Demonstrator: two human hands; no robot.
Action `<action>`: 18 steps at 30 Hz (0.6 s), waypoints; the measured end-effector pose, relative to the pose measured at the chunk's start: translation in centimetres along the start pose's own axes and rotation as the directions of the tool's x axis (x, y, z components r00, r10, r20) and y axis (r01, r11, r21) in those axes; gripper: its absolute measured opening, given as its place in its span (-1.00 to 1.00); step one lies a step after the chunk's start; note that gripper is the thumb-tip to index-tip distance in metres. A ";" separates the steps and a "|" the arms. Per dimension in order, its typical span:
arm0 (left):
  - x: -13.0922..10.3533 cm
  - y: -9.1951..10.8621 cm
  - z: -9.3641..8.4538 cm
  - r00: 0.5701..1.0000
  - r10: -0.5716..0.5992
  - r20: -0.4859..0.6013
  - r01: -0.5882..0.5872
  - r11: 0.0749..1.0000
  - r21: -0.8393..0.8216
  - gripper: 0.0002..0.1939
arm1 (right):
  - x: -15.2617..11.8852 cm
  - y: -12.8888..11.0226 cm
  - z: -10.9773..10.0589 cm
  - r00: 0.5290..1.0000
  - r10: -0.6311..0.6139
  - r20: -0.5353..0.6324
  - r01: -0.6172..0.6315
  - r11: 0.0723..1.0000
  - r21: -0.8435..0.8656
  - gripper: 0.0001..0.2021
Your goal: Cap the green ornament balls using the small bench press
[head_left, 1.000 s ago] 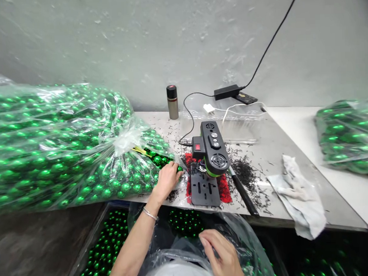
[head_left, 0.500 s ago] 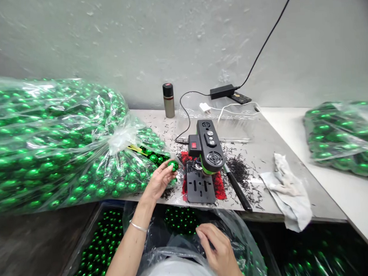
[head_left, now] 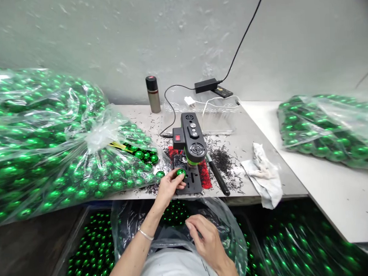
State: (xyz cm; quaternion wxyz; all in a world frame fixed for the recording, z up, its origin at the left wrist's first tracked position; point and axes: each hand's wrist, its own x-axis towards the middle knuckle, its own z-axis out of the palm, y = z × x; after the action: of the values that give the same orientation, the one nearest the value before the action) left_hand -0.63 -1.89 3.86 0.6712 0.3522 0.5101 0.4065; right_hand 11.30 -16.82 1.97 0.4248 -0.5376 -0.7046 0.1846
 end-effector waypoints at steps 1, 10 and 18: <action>0.1 -0.2 0.1 0.999 0.032 -0.007 -0.032 0.997 0.069 -0.53 | -0.1 0.0 0.0 1.000 0.007 -0.001 -0.007 1.000 0.004 -0.83; 1.0 -1.4 1.1 0.974 0.222 0.050 -0.222 0.878 0.423 -0.55 | -0.3 0.1 -0.3 1.000 0.016 -0.006 -0.016 1.000 -0.001 -0.82; 1.5 -2.1 0.2 0.915 0.370 0.163 -0.396 0.743 0.540 -0.62 | 2.5 0.3 -4.5 0.950 -0.076 -0.302 0.058 0.996 -0.070 -0.76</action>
State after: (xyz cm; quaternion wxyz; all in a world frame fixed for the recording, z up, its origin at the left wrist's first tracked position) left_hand 0.14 -1.39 1.44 0.4507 0.6400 0.5083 0.3591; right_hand 14.86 -15.30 5.35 0.5180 -0.5479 -0.6537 0.0637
